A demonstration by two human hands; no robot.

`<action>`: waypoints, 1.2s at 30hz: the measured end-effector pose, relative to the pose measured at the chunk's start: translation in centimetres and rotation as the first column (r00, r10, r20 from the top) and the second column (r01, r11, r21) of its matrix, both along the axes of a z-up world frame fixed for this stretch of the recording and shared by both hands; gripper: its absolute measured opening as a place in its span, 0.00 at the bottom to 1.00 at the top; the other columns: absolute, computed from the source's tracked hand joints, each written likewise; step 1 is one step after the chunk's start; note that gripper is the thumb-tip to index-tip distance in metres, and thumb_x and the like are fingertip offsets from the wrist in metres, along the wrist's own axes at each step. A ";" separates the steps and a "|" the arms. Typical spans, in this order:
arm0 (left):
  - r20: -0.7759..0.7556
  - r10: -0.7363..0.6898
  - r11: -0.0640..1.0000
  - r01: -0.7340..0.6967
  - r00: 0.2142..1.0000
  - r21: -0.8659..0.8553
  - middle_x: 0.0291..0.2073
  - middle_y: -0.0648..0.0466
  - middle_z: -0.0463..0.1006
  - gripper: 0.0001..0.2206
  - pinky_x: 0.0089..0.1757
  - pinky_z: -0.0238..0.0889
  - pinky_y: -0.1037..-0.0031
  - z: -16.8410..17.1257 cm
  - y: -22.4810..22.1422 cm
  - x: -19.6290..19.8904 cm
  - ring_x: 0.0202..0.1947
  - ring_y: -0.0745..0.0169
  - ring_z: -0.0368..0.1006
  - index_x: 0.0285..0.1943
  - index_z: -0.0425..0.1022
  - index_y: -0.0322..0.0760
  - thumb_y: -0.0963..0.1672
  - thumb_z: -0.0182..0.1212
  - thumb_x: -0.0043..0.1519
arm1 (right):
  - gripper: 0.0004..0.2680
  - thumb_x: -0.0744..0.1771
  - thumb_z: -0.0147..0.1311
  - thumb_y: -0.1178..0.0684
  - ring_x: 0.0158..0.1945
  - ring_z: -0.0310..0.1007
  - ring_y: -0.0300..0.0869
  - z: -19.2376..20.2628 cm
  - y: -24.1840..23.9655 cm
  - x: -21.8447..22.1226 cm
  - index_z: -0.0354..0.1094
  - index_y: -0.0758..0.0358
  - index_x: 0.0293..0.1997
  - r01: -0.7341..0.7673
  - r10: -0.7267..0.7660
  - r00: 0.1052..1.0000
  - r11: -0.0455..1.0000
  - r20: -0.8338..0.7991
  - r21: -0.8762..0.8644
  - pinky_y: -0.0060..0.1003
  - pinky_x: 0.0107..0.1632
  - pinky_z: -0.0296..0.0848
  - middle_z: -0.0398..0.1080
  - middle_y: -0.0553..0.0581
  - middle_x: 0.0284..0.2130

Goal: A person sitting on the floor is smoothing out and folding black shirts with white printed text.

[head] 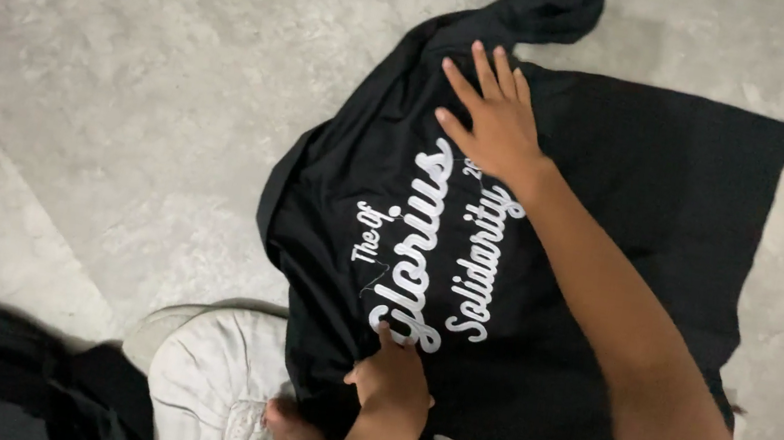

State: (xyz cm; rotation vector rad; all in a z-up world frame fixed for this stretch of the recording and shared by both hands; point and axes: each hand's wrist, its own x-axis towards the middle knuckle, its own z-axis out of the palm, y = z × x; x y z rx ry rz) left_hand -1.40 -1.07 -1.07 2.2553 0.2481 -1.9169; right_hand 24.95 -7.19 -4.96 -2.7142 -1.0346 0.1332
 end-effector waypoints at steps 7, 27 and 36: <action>-0.015 0.055 0.998 -0.055 0.998 -0.017 0.68 0.48 0.13 0.26 0.53 0.53 0.48 2.0 0.0 0.7 0.62 0.27 0.45 0.72 0.30 0.50 0.40 0.35 0.65 | 0.24 0.66 0.32 0.36 0.68 0.25 0.53 -2.8 3.9 4.3 0.34 0.48 0.69 0.233 -0.267 0.955 0.945 -0.127 -0.231 0.57 0.64 0.27 0.30 0.60 0.66; 0.075 0.089 0.986 -0.078 0.993 -0.146 0.56 0.30 0.56 0.17 0.44 0.59 0.36 0.4 -2.6 -1.8 0.52 0.23 0.58 0.62 0.58 0.24 0.38 0.37 0.64 | 0.21 0.64 0.40 0.35 0.67 0.40 0.47 -0.5 11.5 -10.3 0.58 0.53 0.59 -0.495 0.487 0.852 0.869 -0.194 0.007 0.46 0.64 0.36 0.50 0.61 0.61; 0.162 0.414 0.910 -0.408 0.896 -0.071 0.47 0.46 0.74 0.16 0.41 0.65 0.53 6.8 -1.3 -2.4 0.50 0.41 0.68 0.55 0.70 0.38 0.42 0.40 0.62 | 0.17 0.66 0.48 0.46 0.67 0.41 0.51 -1.4 10.6 -11.9 0.57 0.47 0.62 -0.321 0.328 0.944 0.932 -0.019 0.170 0.53 0.64 0.43 0.45 0.61 0.64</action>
